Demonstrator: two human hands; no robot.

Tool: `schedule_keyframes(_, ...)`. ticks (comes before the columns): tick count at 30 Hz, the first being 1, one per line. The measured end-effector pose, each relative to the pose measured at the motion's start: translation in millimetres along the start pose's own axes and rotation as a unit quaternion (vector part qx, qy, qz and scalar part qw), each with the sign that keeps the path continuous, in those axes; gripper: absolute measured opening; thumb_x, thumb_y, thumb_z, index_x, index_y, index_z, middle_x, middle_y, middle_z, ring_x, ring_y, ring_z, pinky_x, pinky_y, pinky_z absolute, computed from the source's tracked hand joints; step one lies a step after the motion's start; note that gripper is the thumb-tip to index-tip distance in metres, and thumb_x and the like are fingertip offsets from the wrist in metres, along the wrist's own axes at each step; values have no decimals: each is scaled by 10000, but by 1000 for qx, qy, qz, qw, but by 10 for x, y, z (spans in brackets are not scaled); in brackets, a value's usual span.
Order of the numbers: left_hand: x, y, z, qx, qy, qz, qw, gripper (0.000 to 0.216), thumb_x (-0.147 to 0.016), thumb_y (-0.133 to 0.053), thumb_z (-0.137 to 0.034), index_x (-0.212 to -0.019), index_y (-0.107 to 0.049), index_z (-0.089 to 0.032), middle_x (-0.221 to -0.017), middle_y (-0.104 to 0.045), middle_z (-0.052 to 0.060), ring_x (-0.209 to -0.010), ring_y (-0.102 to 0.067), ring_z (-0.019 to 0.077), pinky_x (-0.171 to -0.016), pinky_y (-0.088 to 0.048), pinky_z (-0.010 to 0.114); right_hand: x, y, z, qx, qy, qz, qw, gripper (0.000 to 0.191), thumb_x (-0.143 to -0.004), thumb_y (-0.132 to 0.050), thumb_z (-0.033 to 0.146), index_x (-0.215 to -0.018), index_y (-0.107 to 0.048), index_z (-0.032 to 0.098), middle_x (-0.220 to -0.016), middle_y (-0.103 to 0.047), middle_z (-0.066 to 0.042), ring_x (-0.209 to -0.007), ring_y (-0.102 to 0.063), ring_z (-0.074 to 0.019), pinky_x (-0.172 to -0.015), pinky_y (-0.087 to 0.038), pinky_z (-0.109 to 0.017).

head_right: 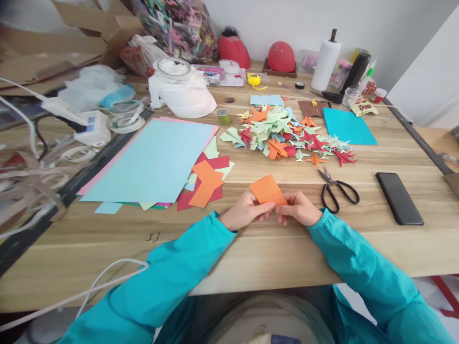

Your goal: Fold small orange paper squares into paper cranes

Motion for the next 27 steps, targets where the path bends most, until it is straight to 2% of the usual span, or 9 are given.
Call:
schedule_keyframes(3,6,63,-26,11,-7,-18,1000,273,-712,-594,-343,-572,-510,-125,-498,-506,-16,-390,-423,47,-375,-318,182,24,11,-35,-11,-18,6,1000,108,-678,-647,193,-614,-629,107,-498,-625,-12,-396,-534,-88,-382,-439,-180)
schedule_keyframes(6,12,85,-44,11,-13,-20,1000,279,-707,-602,-348,-569,-503,-126,-493,-502,-18,-386,-421,46,-368,-318,180,45,-6,-35,-17,-11,28,999,154,-710,-631,234,-639,-647,99,-530,-647,-31,-415,-554,-93,-402,-449,-186)
schedule_keyframes(9,18,14,-46,6,-12,13,1000,235,-708,-602,-333,-637,-548,-115,-526,-522,-15,-408,-438,49,-379,-342,177,51,-29,-31,-1,-3,43,999,189,-743,-626,280,-711,-662,97,-577,-660,-38,-456,-574,-92,-437,-468,-189)
schedule_keyframes(13,23,-64,-44,-4,-15,39,999,210,-721,-593,-309,-683,-581,-103,-537,-523,-19,-417,-441,41,-390,-358,168,42,-39,-52,7,-13,36,999,212,-744,-610,293,-654,-644,104,-525,-634,-24,-434,-570,-94,-403,-454,-178)
schedule_keyframes(20,18,-8,-32,-12,8,26,1000,202,-688,-618,-279,-599,-550,-111,-485,-519,-24,-369,-438,40,-359,-345,164,48,-36,-60,25,-35,22,999,215,-690,-585,265,-542,-603,109,-427,-592,-15,-340,-505,-81,-335,-398,-166)
schedule_keyframes(27,27,111,-104,8,-13,-14,1000,214,-673,-598,-255,-525,-523,-120,-444,-511,-22,-337,-418,41,-333,-314,166,55,21,-47,22,-28,-8,999,189,-651,-532,222,-492,-565,126,-382,-547,4,-288,-425,-65,-285,-311,-165)
Point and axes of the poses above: each hand's wrist, its own x-axis away from the middle knuckle, its own y-axis out of the back of the hand, z = x × y, the point moved 7 cm from there along -x, towards the middle knuckle
